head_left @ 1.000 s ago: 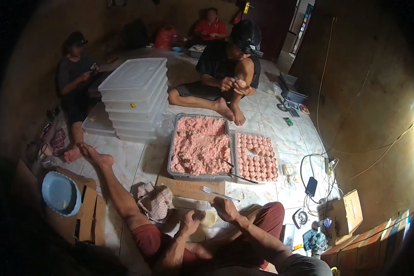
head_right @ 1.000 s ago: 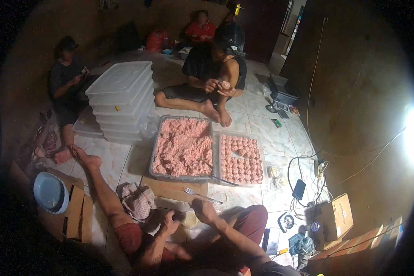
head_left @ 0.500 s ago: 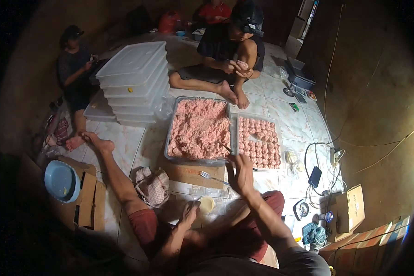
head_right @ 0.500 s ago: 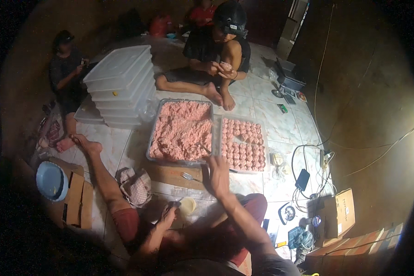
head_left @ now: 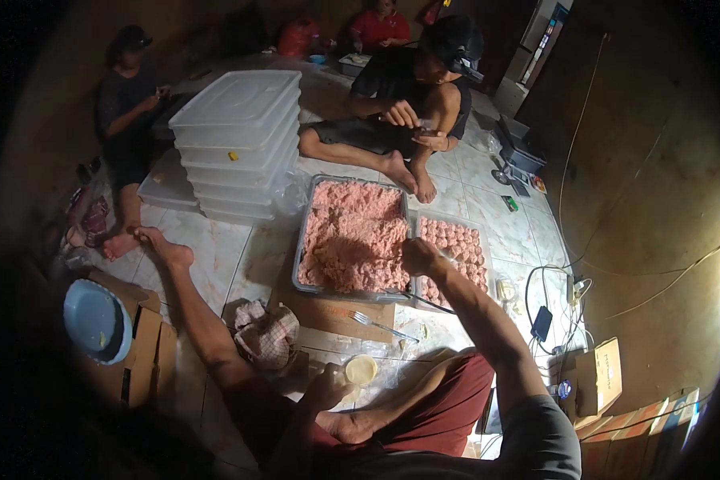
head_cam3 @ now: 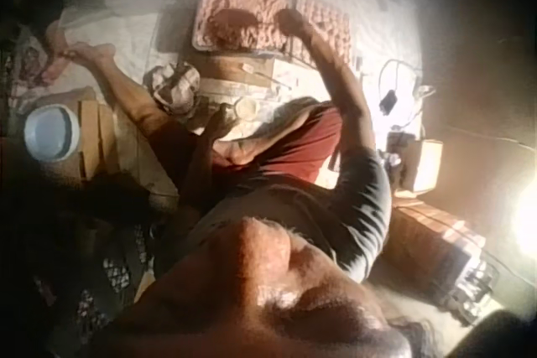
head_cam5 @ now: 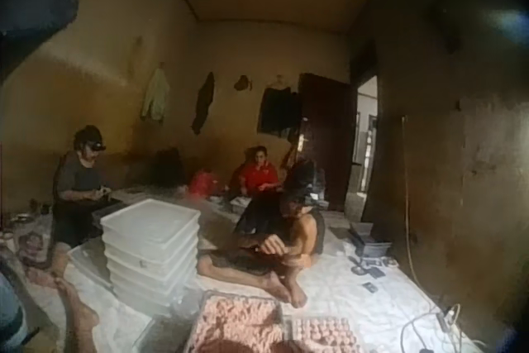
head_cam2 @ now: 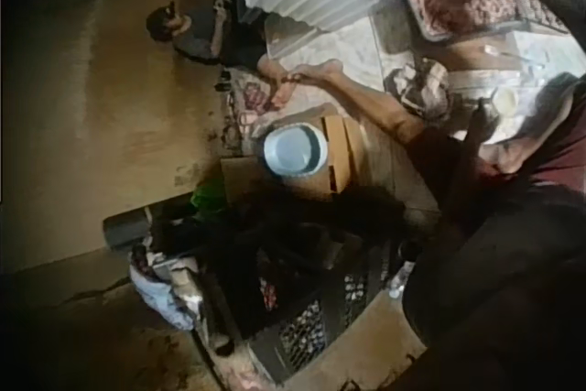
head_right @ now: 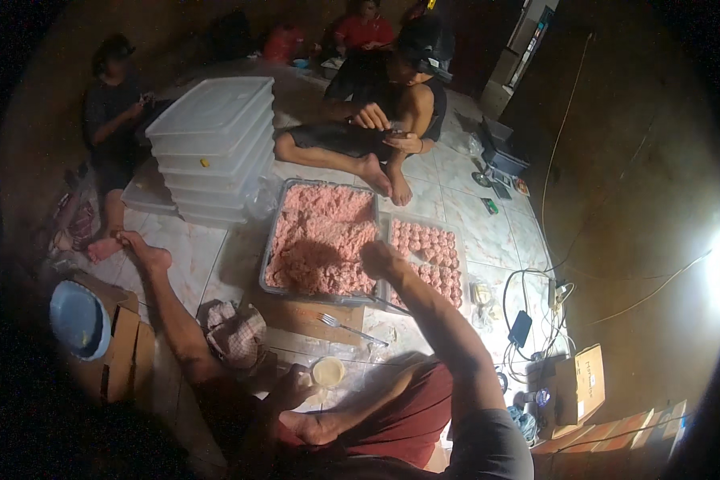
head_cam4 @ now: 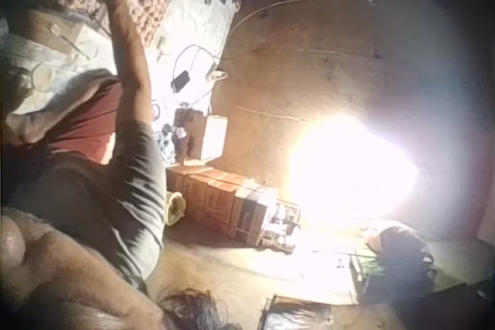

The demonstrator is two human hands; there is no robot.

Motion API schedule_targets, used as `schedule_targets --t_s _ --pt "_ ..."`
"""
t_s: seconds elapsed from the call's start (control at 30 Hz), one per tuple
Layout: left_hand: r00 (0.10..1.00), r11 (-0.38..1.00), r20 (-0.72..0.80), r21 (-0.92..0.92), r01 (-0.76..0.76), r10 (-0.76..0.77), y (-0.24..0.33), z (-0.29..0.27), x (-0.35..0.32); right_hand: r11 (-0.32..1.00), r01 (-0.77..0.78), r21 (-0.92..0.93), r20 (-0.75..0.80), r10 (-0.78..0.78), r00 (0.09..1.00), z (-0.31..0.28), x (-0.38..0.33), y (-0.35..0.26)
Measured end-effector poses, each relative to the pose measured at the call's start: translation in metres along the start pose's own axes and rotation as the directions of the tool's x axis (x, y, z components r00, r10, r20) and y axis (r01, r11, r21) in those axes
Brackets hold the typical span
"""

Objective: The person uses a fork and their hands to scoop meat paste and shape it into small balls, placing them onto a plastic tray.

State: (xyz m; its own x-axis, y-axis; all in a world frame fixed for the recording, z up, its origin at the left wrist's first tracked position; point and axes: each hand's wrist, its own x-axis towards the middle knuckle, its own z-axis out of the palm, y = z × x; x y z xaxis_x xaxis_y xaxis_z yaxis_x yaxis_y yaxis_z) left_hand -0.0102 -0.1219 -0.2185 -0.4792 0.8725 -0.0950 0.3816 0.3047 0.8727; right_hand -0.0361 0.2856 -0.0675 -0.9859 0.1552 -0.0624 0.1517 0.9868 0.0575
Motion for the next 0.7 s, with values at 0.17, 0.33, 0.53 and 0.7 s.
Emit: schedule_targets --t_s 0.17,0.33,0.53,0.7 --pt "0.989 0.991 -0.064 -0.005 0.131 -0.132 0.003 -0.007 0.004 0.972 -0.102 0.211 0.093 0.084 0.992 -0.104 -0.007 -0.02" --pt "1.0 0.999 0.013 -0.024 0.027 -0.026 0.033 -0.024 0.017 0.958 -0.287 -0.02 -0.028 0.287 0.958 -0.09 -0.018 0.021" --pt "0.996 0.985 -0.012 0.153 -0.082 0.084 -0.01 -0.006 0.003 0.922 -0.236 -0.307 -0.295 0.144 0.945 -0.06 0.033 0.031" --pt "0.999 0.989 0.029 0.144 -0.027 0.023 -0.004 -0.01 0.012 0.911 -0.207 -0.356 -0.326 0.086 0.941 -0.019 0.038 0.01"
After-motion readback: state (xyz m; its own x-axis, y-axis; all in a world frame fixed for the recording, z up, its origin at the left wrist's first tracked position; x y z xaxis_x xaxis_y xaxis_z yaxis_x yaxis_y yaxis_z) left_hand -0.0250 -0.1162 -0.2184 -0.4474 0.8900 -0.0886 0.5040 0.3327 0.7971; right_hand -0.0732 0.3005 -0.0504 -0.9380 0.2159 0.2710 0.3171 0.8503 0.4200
